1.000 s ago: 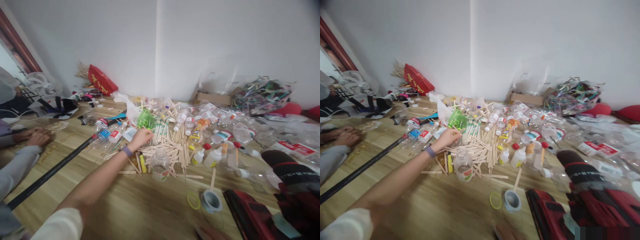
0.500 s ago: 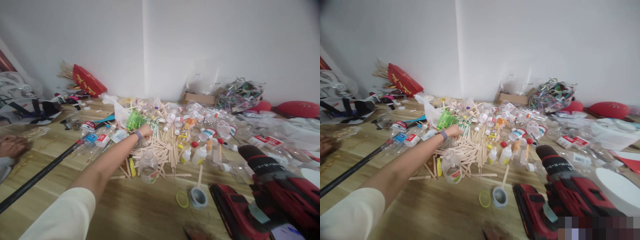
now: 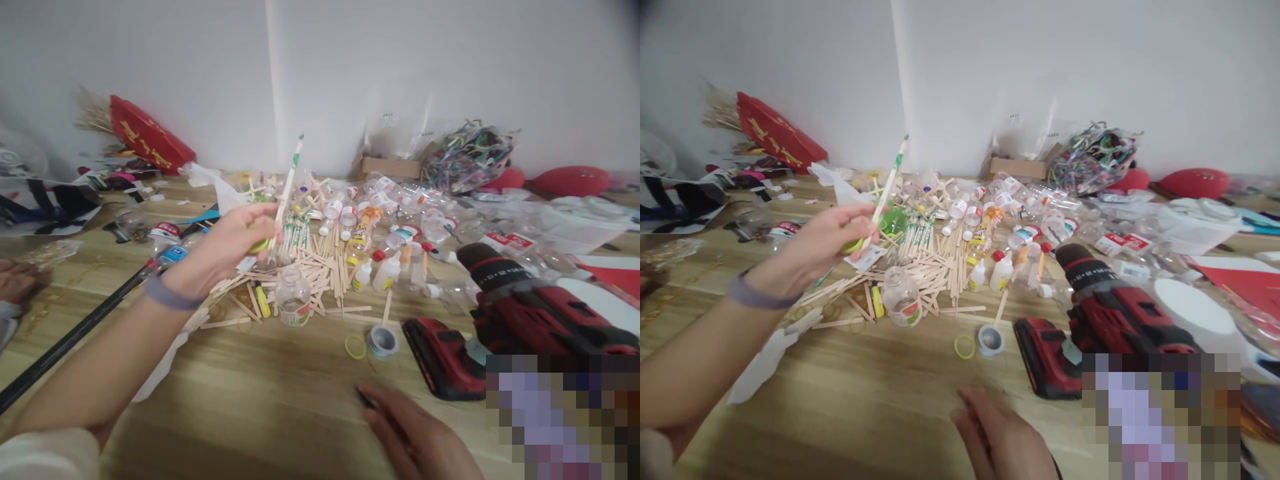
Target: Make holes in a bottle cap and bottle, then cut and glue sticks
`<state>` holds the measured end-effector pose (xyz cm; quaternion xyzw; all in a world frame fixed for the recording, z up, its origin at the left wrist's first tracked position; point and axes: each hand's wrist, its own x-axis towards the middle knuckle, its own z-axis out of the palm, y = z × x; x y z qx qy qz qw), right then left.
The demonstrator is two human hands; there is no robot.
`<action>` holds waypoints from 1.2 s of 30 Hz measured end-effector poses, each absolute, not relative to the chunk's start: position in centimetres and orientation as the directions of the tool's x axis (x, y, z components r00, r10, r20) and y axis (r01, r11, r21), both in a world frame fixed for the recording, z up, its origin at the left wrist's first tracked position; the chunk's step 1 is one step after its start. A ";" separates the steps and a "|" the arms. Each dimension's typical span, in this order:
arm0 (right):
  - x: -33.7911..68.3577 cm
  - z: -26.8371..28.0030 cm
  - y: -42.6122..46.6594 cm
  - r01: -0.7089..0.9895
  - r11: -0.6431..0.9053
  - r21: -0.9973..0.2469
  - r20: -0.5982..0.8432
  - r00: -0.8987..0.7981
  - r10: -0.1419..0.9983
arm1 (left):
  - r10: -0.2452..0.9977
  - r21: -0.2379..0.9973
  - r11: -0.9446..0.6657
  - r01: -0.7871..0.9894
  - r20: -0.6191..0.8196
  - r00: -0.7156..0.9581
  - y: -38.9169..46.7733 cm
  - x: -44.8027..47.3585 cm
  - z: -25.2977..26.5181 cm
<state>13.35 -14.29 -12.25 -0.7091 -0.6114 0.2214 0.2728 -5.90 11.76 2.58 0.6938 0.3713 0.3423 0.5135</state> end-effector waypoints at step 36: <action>10.2 -9.6 -12.8 0.563 -0.025 -0.826 -0.089 -0.086 0.992 | 0.762 0.971 0.190 0.144 -0.239 0.602 -3.9 -8.0 -10.0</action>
